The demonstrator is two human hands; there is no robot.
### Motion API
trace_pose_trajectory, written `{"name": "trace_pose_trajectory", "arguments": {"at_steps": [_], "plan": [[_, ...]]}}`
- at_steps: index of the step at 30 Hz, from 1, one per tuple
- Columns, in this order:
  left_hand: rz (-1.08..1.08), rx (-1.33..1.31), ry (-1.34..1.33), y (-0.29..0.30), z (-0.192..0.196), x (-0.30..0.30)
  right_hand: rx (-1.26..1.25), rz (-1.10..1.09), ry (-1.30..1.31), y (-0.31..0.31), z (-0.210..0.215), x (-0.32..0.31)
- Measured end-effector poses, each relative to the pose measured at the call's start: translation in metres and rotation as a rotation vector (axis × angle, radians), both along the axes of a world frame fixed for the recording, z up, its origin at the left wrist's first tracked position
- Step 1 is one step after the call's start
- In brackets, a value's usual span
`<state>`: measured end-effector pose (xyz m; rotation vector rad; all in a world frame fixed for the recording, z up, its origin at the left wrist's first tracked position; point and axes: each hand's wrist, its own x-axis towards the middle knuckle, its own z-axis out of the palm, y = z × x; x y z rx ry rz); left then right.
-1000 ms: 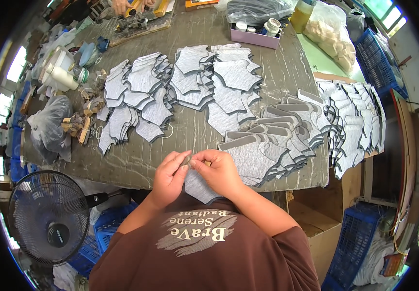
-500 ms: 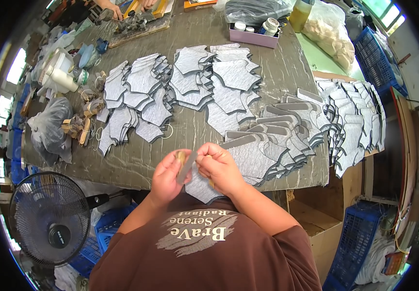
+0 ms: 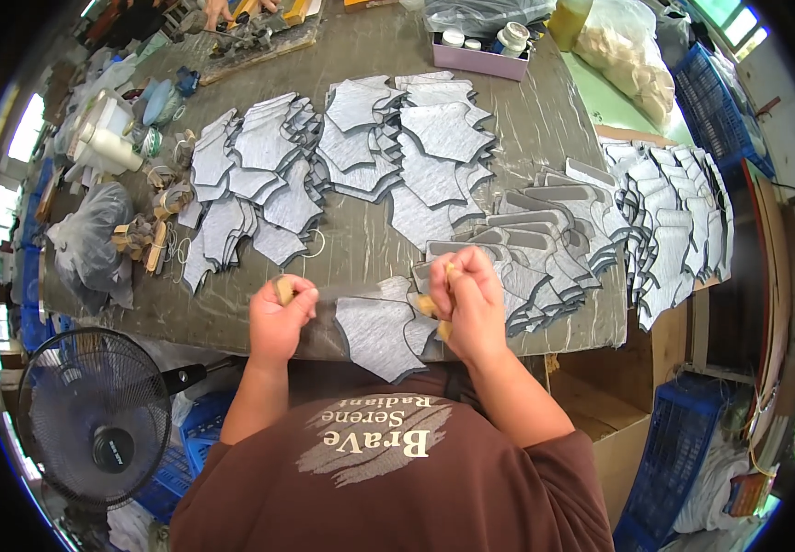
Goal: Inspecting and brushing the edges of shoe upper components at a manufacturing table.
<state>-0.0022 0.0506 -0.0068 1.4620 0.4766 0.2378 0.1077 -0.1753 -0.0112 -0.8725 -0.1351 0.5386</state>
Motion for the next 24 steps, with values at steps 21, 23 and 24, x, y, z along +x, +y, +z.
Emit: {"name": "trace_pose_trajectory", "arguments": {"at_steps": [21,23,24], "plan": [[-0.258,0.123,0.286,-0.004,-0.006,0.016,-1.233,0.320,-1.391,-0.005,-0.002,-0.045],[-0.254,0.124,0.288,-0.004,-0.008,0.016,-1.235,0.321,-1.398,-0.004,-0.001,-0.044],[-0.250,0.124,0.289,-0.005,-0.008,0.016,-1.223,0.307,-1.416,-0.004,0.000,-0.044]]}}
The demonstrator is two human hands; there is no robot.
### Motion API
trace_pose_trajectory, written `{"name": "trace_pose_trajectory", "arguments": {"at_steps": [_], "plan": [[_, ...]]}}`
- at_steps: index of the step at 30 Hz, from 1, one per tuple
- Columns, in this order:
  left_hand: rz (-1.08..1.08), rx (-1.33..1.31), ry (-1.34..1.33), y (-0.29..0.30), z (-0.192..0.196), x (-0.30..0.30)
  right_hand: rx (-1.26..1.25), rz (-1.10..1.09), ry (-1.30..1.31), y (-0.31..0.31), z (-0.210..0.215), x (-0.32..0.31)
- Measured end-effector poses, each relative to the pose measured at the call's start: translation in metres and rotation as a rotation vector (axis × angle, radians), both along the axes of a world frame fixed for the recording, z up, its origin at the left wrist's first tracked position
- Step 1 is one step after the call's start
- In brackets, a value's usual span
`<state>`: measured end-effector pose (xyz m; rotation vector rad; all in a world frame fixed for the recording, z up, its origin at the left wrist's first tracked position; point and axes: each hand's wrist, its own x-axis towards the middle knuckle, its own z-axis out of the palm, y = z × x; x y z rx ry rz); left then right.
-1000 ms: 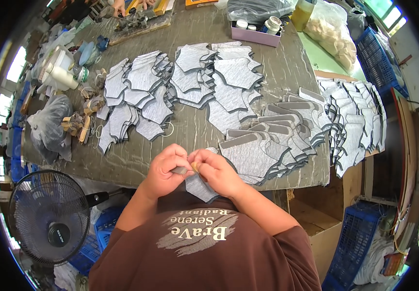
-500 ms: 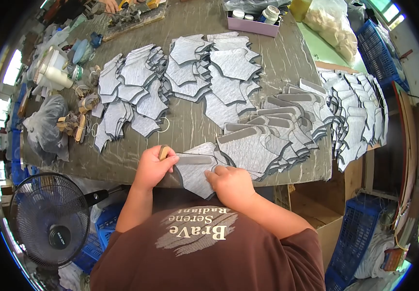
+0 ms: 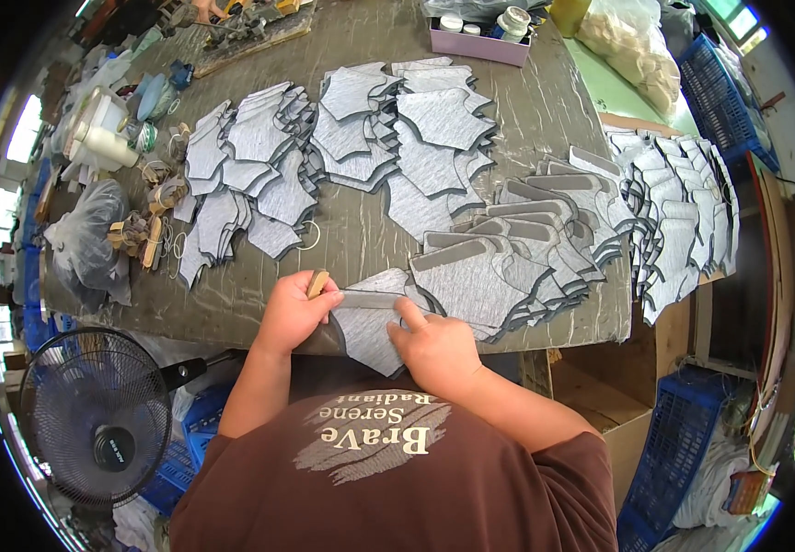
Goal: Inspecting and brushing the edges of shoe upper components at a manufacturing table.
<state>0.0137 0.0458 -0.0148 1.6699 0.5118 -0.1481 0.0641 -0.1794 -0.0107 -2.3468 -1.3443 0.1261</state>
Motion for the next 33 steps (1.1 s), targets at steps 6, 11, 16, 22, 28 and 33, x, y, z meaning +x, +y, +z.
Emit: {"name": "trace_pose_trajectory", "arguments": {"at_steps": [6,11,16,22,28,33], "plan": [[0.002,0.064,-0.003,-0.001,0.000,0.000,-0.005,0.027,-0.077,0.000,0.001,0.000],[-0.064,0.429,-0.136,-0.004,-0.002,0.002,-0.032,0.029,-0.076,0.000,0.003,0.000],[-0.099,0.594,-0.193,-0.005,0.001,0.002,-0.019,-0.004,-0.066,0.001,-0.001,0.000],[0.057,0.005,-0.261,0.000,0.009,-0.019,0.334,-0.319,0.291,0.010,0.003,0.000],[0.140,-0.075,-0.290,-0.002,-0.001,-0.021,0.492,-0.315,0.283,0.020,-0.010,0.009],[0.147,-0.141,-0.169,-0.001,-0.004,-0.020,0.405,-0.177,0.030,0.019,-0.014,0.006]]}}
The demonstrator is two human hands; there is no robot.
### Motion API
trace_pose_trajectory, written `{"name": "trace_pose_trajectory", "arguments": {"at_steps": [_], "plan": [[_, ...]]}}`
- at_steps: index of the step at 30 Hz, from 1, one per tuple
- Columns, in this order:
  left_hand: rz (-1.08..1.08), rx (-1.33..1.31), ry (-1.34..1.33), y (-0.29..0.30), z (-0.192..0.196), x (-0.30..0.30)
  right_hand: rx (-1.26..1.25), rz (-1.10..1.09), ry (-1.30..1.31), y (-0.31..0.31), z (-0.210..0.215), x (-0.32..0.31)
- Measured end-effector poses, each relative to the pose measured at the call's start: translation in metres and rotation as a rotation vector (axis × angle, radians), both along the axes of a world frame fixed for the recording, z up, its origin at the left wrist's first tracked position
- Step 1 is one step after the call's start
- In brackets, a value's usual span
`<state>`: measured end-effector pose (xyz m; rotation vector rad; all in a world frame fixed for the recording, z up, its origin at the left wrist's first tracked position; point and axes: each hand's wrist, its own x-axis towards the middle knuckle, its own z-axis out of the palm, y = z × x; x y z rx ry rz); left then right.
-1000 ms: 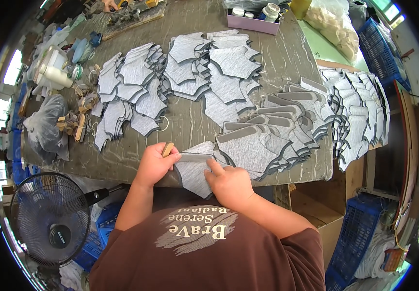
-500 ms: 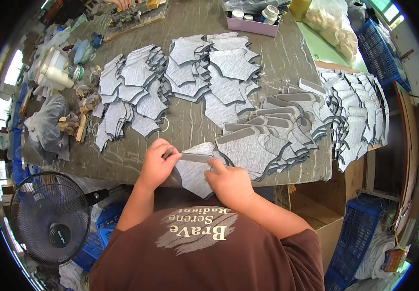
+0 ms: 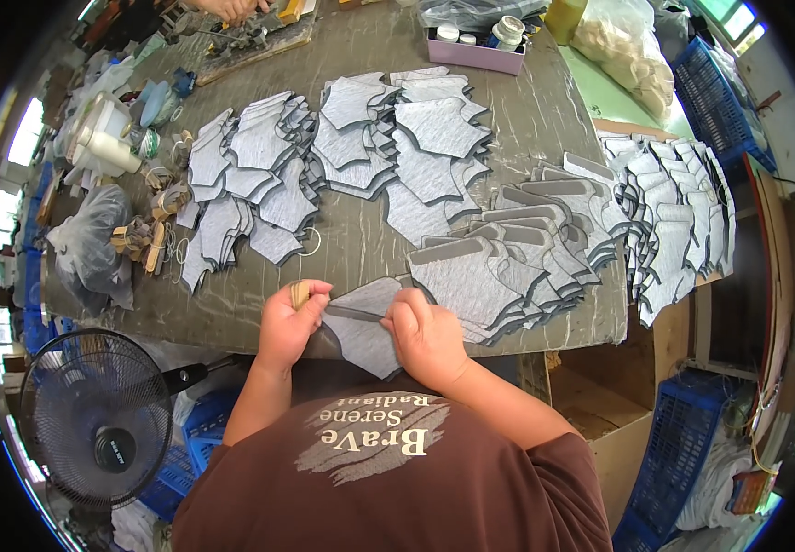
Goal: Inspecting and brushing the edges of shoe upper components at a manufacturing table.
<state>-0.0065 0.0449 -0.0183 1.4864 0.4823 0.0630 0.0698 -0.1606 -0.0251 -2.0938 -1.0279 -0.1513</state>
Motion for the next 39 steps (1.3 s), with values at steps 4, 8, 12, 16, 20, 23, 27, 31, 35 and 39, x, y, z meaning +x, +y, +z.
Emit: {"name": "trace_pose_trajectory", "arguments": {"at_steps": [4,8,12,16,20,23,27,31,35,39], "plan": [[-0.072,-0.060,0.103,0.004,0.005,0.008,0.135,0.142,-0.019,-0.003,-0.001,0.000],[-0.163,0.071,0.152,0.005,0.008,0.014,0.287,0.116,0.034,-0.011,0.005,0.002],[-0.191,0.397,0.060,0.018,0.001,0.011,0.123,-0.020,-0.025,-0.034,0.038,0.028],[-0.186,0.603,-0.068,0.023,0.009,0.010,-0.298,-0.213,-0.199,-0.058,0.060,0.065],[-0.066,-0.092,-0.072,0.006,0.026,0.002,-0.132,-0.293,-0.098,-0.042,0.066,0.055],[-0.153,-0.144,-0.072,-0.015,0.026,-0.001,0.105,0.048,0.327,-0.001,0.057,0.030],[-0.184,0.171,-0.237,-0.026,0.024,0.004,0.159,0.047,0.698,0.028,0.048,0.013],[-0.186,0.454,-0.325,-0.028,0.031,0.005,0.162,0.074,0.711,0.030,0.045,0.014],[-0.190,0.531,-0.378,-0.030,0.029,0.005,0.165,0.063,0.724,0.030,0.040,0.013],[-0.213,0.528,-0.410,-0.029,0.026,0.006,0.256,0.077,0.871,0.028,0.032,0.012]]}}
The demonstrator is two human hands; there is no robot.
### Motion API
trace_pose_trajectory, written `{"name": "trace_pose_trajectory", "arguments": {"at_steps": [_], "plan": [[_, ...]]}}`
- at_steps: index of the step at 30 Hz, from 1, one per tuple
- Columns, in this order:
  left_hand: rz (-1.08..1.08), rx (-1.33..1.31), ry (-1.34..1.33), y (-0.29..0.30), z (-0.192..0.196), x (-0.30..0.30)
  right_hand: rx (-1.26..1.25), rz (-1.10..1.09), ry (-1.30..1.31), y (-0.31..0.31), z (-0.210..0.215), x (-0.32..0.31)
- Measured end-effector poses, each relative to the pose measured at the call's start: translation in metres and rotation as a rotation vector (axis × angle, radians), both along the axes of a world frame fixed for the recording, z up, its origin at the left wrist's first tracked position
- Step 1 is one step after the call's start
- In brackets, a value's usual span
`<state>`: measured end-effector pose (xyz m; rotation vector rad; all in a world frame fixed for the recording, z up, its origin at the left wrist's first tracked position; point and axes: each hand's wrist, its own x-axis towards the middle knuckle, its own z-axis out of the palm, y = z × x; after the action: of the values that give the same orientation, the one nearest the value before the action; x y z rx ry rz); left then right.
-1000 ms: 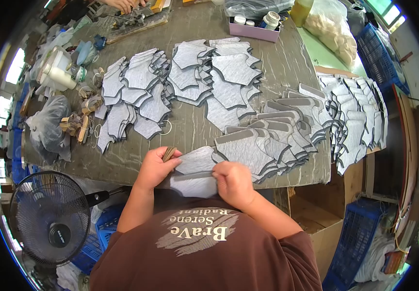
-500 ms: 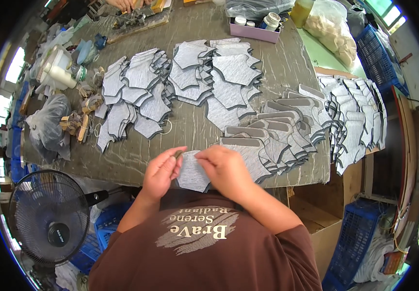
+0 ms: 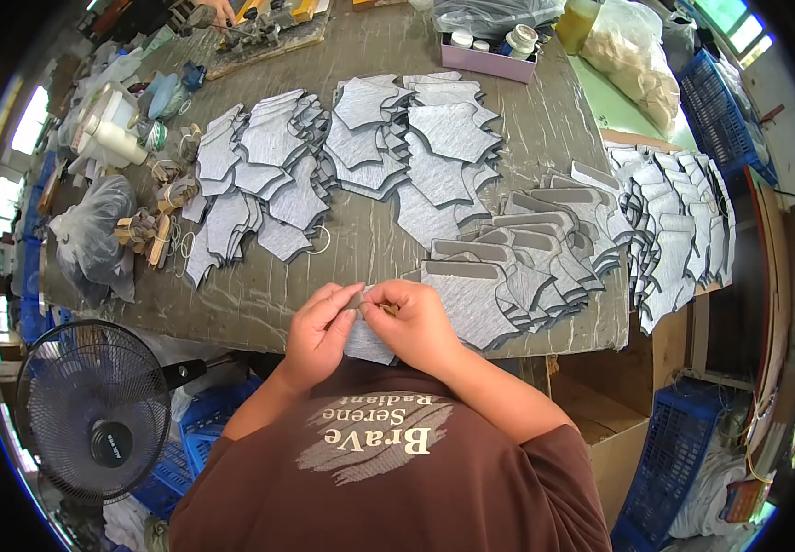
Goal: Inspecting and brushing the edges of shoe upper components at a manufacturing table.
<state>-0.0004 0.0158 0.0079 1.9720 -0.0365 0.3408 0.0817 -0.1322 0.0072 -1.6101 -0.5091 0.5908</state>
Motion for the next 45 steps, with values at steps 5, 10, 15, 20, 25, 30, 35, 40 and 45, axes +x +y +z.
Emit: {"name": "trace_pose_trajectory", "arguments": {"at_steps": [5,10,15,20,25,30,35,40,45], "plan": [[-0.008,-0.418,0.186,-0.002,-0.011,-0.005,0.220,0.038,0.434,-0.002,-0.007,-0.002],[0.092,-0.693,0.166,0.007,-0.018,-0.004,0.310,0.149,0.495,-0.005,-0.015,0.004],[-0.139,-0.009,0.017,0.017,0.010,0.008,0.221,0.246,0.437,-0.004,-0.024,-0.003],[0.290,-0.374,0.214,0.038,-0.013,-0.004,0.726,-0.233,0.675,-0.015,-0.021,0.019],[0.333,-0.502,0.436,0.052,-0.022,-0.011,-0.307,0.067,-0.503,-0.019,-0.004,-0.003],[0.306,-0.424,0.541,0.049,-0.025,-0.007,-0.576,0.315,-0.980,-0.016,-0.021,-0.011],[0.289,-0.370,0.539,0.048,-0.024,-0.005,-0.596,0.366,-1.001,-0.014,-0.021,-0.011],[0.295,-0.371,0.540,0.048,-0.026,-0.007,-0.611,0.349,-1.027,-0.012,-0.018,-0.011],[0.303,-0.333,0.536,0.048,-0.027,-0.007,-0.516,0.344,-1.052,-0.012,-0.019,-0.010]]}}
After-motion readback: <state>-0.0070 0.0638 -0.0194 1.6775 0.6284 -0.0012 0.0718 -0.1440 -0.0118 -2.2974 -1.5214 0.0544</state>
